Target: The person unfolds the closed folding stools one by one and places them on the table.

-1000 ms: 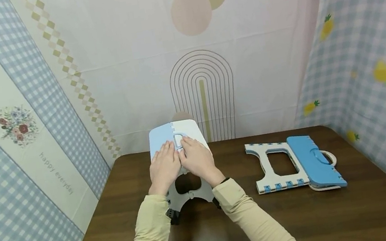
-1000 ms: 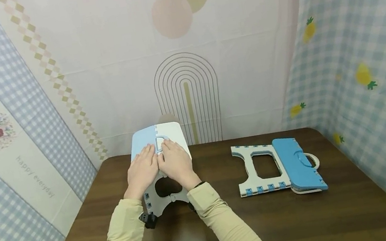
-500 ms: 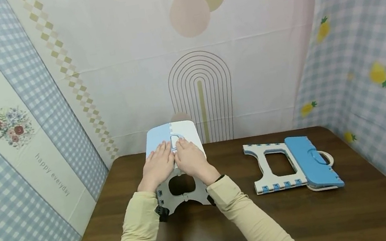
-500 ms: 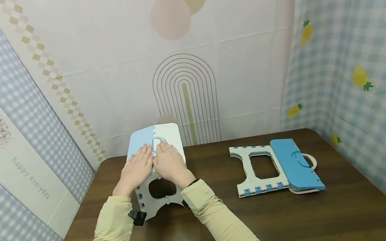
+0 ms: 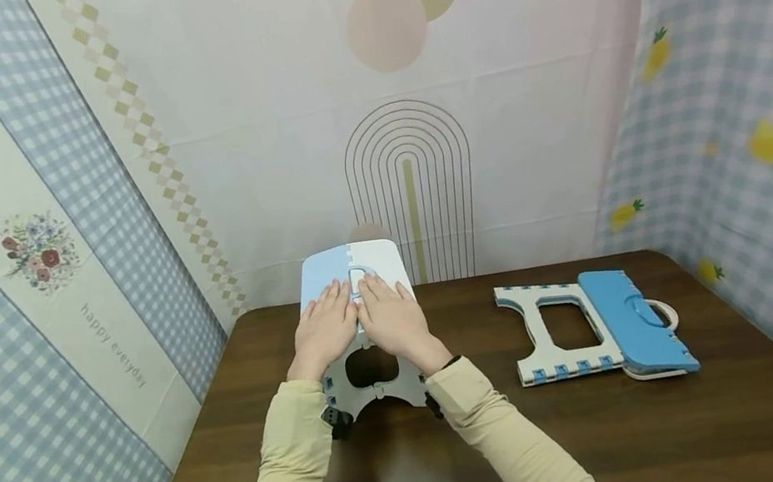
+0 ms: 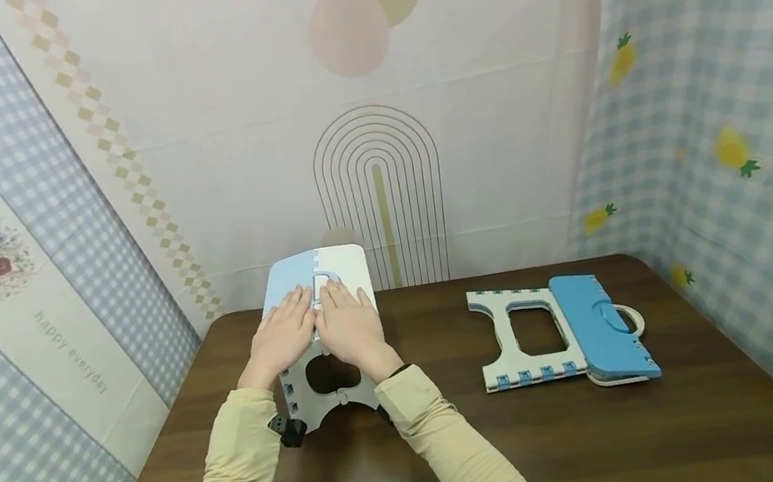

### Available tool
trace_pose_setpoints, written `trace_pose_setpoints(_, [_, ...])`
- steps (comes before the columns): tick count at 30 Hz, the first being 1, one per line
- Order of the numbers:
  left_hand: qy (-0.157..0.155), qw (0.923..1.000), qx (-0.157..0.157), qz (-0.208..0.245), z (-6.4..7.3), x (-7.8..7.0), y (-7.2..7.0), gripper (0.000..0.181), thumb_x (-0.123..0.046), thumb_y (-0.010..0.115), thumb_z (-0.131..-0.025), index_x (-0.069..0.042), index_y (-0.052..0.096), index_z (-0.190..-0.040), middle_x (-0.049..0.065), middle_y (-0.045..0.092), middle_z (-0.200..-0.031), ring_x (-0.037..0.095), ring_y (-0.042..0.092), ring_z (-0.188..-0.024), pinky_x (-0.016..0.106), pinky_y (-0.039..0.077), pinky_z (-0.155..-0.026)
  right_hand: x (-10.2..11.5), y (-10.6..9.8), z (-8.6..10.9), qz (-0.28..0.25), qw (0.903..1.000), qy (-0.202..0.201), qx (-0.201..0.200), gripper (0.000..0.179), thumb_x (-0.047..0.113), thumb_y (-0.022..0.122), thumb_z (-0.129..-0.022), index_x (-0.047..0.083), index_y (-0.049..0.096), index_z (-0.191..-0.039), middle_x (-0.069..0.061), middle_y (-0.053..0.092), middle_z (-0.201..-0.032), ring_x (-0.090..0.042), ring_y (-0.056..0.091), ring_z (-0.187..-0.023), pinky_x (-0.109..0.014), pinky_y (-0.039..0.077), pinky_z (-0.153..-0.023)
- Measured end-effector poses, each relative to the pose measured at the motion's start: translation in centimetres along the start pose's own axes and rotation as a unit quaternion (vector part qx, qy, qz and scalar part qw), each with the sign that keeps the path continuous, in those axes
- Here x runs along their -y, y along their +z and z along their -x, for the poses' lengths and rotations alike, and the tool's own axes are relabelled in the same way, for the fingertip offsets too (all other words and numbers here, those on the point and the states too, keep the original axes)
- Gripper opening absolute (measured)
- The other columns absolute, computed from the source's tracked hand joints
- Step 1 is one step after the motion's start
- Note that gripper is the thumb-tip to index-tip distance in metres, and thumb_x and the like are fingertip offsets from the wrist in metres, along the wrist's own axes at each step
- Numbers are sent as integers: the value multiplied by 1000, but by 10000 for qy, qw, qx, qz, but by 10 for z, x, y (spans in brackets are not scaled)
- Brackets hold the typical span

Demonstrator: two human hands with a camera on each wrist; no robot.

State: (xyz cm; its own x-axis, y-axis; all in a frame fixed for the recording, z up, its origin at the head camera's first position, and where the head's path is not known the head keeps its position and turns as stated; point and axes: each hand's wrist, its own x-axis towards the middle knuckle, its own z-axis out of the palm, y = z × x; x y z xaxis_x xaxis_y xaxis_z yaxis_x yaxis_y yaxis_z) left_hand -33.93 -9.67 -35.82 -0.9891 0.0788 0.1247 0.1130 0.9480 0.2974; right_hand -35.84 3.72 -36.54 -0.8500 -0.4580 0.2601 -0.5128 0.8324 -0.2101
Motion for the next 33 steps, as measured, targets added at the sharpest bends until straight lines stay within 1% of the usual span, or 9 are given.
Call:
trace_pose_setpoints(3, [-36,10000,32,14,1,-3,0,56,-34,19,-105,-9,19,-155,10,18,-163,28,16,-152,50,11,-123,-3,1,3,-91,9997,-43,-208,52,34,27,-105,10,36,-150,-4,35,-157,-20,31,-147,-45,22,-122])
trace_pose_setpoints(6, [-56,9999,28,96,1,-6,0,55,-34,19,-105,-10,19,-155,10,18,-163,28,16,-152,49,11,-124,-11,2,6,-640,9958,-272,-597,48,30,35,-104,10,43,-146,-5,44,-152,-23,38,-143,-46,25,-120])
trace_pose_setpoints(10, [4,9997,-17,242,-1,-7,2,55,-34,20,-104,-11,22,-155,10,19,-162,28,17,-152,49,11,-124,-34,-8,14,-2170,9695,-567,-986,45,20,46,-101,5,46,-143,-12,46,-149,-30,42,-140,-49,24,-120])
trace_pose_setpoints(13, [117,9993,-144,331,-3,-8,1,53,-31,23,-104,-10,28,-153,12,24,-161,30,21,-150,51,13,-123,-61,-23,26,-2810,9515,-404,-1189,46,18,48,-100,5,46,-143,-11,44,-151,-30,40,-141,-48,25,-120])
trace_pose_setpoints(19, [804,9927,-695,577,-3,-23,0,43,-17,36,-103,-10,46,-145,13,44,-151,30,37,-143,55,21,-120,-143,-47,77,-2327,9666,350,-1016,43,23,48,-102,9,48,-143,-14,46,-149,-34,41,-139,-53,33,-114])
trace_pose_setpoints(24, [1871,9700,-1134,1061,8,-68,2,43,-9,50,-98,-10,51,-141,9,53,-144,27,48,-136,46,31,-117,-215,-59,123,-1583,9784,1185,-606,44,26,44,-104,4,47,-141,-25,46,-145,-44,52,-123,-57,47,-94])
trace_pose_setpoints(29, [3642,9276,-422,723,18,-123,17,46,-14,49,-100,-14,45,-146,1,50,-148,18,47,-137,33,34,-116,-275,-73,156,-1181,9711,2057,-268,52,31,36,-105,-5,42,-142,-35,41,-141,-52,49,-119,-59,46,-88])
trace_pose_setpoints(31, [4020,9146,-70,432,19,-141,29,46,-19,47,-102,-17,43,-147,-1,47,-150,15,45,-139,30,32,-117,-295,-79,168,-1206,9645,2343,-151,56,32,33,-104,-8,39,-142,-38,39,-141,-54,45,-121,-60,45,-89])
trace_pose_setpoints(33, [4120,9105,207,275,18,-156,45,47,-23,46,-103,-20,41,-149,-4,45,-151,13,42,-141,27,30,-118,-315,-84,180,-1263,9566,2624,-81,58,32,32,-104,-11,37,-142,-39,38,-141,-55,45,-119,-59,45,-87])
